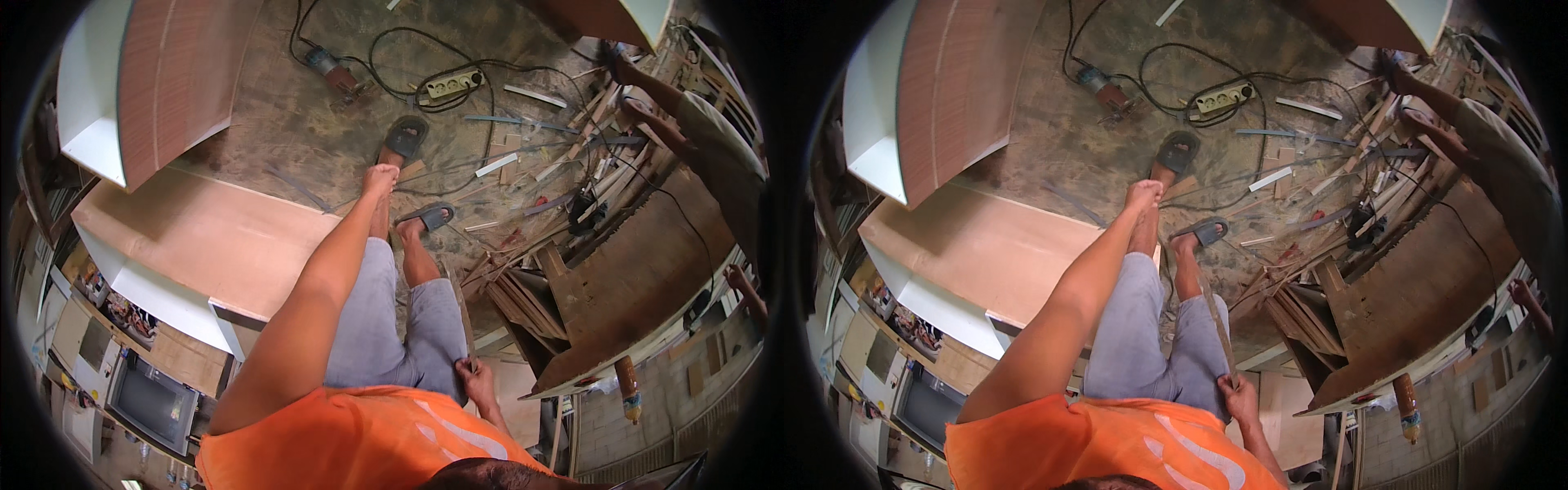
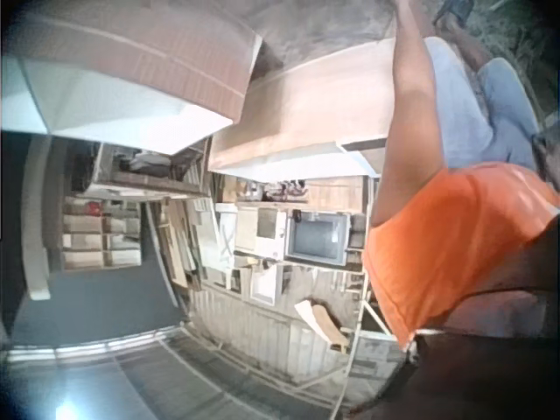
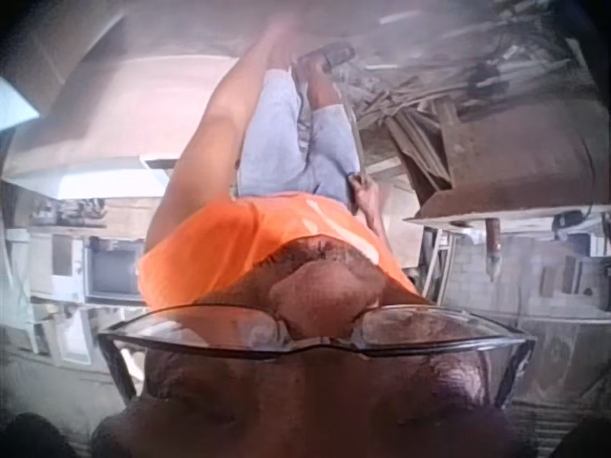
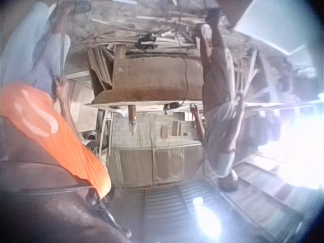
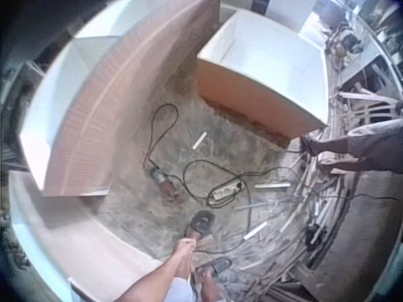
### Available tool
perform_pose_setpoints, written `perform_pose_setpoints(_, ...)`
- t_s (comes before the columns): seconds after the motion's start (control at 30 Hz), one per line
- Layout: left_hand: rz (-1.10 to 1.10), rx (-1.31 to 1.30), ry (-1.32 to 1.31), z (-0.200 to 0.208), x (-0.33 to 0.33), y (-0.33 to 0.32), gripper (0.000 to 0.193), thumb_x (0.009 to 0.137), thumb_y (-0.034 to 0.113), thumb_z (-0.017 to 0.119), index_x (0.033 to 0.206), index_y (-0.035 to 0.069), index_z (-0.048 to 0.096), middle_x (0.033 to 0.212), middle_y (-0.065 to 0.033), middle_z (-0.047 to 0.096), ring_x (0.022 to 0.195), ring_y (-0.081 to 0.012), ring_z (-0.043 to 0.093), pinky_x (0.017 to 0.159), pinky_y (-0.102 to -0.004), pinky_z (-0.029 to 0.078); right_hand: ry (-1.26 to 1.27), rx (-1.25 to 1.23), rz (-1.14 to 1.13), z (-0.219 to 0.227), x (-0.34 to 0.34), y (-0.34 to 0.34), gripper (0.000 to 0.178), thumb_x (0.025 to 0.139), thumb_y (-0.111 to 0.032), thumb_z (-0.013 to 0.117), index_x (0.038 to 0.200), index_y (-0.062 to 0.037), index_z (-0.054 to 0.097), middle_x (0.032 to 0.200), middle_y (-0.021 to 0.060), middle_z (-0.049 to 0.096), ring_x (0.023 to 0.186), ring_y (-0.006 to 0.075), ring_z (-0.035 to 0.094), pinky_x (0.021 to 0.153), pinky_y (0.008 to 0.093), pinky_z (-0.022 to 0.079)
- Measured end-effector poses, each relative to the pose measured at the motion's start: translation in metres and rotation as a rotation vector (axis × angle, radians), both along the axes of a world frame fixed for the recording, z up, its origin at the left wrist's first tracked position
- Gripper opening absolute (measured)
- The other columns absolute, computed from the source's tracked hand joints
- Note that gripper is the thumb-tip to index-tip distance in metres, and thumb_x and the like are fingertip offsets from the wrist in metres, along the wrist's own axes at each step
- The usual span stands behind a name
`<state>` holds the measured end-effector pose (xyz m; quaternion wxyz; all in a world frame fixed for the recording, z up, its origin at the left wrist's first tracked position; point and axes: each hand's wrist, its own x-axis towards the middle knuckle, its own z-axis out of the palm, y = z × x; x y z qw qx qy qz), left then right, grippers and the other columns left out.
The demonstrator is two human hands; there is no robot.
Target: The person applies a flexible strip to the edges of a white wooden cabinet. He measures and marks the strip with a ruler and marker, then presses it onto the cabinet edges. Another person is visible in the background working on a similar cabinet.
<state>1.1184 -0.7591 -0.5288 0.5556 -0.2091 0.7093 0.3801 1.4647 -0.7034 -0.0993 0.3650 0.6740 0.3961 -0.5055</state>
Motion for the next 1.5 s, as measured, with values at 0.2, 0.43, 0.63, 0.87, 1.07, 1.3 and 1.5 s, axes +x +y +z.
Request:
perform_pose_setpoints(0.2, 0.062, -0.07, -0.107, -0.116, -0.046, 0.06, 0.024, 0.093, 0.028, 0.065, 0.105, 0.006, 0.065, 0.09, -0.0011, 0.065, 0.079, -0.0102, 0.061, 0.067, -0.0274, 0.053, -0.148, -0.012, -0.211, -0.016, -0.016, -0.019, 0.021, 0.087, -0.021, 0.074, 0.086, -0.002, 0.066, 0.071, -0.0034, 0.058, 0.066, 0.0079, 0.049, 0.061, 0.027, 0.043)
perform_pose_setpoints(0.43, 0.12, -0.187, -0.148, -0.214, -0.059, 0.127, 0.038, 0.094, 0.031, 0.064, 0.112, -0.003, 0.061, 0.101, -0.0108, 0.063, 0.086, -0.022, 0.062, 0.074, -0.0353, 0.054, -0.325, -0.04, -0.383, -0.02, -0.037, -0.014, 0.018, 0.089, -0.016, 0.072, 0.078, -0.0031, 0.066, 0.066, -0.0081, 0.052, 0.063, 0.0045, 0.043, 0.057, 0.0238, 0.037)
perform_pose_setpoints(0.63, 0.203, -0.254, -0.186, -0.263, -0.044, 0.155, 0.035, 0.093, 0.033, 0.067, 0.105, 0.0, 0.066, 0.106, -0.0132, 0.068, 0.091, -0.0234, 0.066, 0.074, -0.0392, 0.056, -0.411, -0.037, -0.547, -0.032, -0.051, -0.001, 0.019, 0.09, -0.011, 0.071, 0.073, -0.0062, 0.063, 0.062, -0.0097, 0.047, 0.057, 0.0031, 0.035, 0.052, 0.0228, 0.027)
perform_pose_setpoints(0.87, 0.289, -0.179, -0.016, -0.227, -0.05, 0.125, 0.02, 0.093, 0.017, 0.067, 0.088, -0.002, 0.067, 0.075, -0.0084, 0.068, 0.064, -0.0159, 0.063, 0.056, -0.0281, 0.05, -0.347, -0.095, -0.43, -0.03, -0.052, 0.015, 0.02, 0.09, -0.016, 0.071, 0.076, -0.0041, 0.065, 0.064, -0.0086, 0.049, 0.059, 0.0043, 0.039, 0.054, 0.0236, 0.032)
perform_pose_setpoints(1.07, 0.184, 0.244, 0.035, -0.054, -0.091, 0.106, 0.02, 0.095, 0.019, 0.065, 0.093, -0.001, 0.069, 0.08, -0.0053, 0.069, 0.067, -0.0089, 0.063, 0.059, -0.0237, 0.051, -0.142, 0.055, -0.243, -0.04, -0.08, 0.069, 0.015, 0.09, -0.016, 0.067, 0.086, -0.0013, 0.068, 0.069, -0.002, 0.058, 0.062, 0.008, 0.049, 0.057, 0.025, 0.039)
perform_pose_setpoints(1.3, -0.044, 0.488, -0.068, 0.23, -0.142, 0.102, 0.022, 0.089, 0.019, 0.071, 0.092, -0.003, 0.071, 0.08, -0.007, 0.071, 0.068, -0.0119, 0.067, 0.067, -0.0256, 0.056, 0.494, 0.471, 0.113, -0.035, -0.216, 0.185, 0.022, 0.094, -0.009, 0.059, 0.113, -0.0009, 0.067, 0.09, -0.0004, 0.059, 0.077, 0.0078, 0.051, 0.069, 0.0233, 0.042)
perform_pose_setpoints(1.5, -0.49, 0.672, -0.089, 0.403, -0.125, 0.077, 0.023, 0.087, 0.023, 0.074, 0.09, 0.001, 0.074, 0.079, -0.0047, 0.073, 0.073, -0.0096, 0.067, 0.067, -0.0252, 0.054, 0.964, 0.434, 0.03, 0.02, -0.295, 0.177, 0.031, 0.097, -0.017, 0.063, 0.125, -0.0038, 0.062, 0.099, 0.0003, 0.063, 0.084, 0.0122, 0.055, 0.073, 0.0272, 0.046)
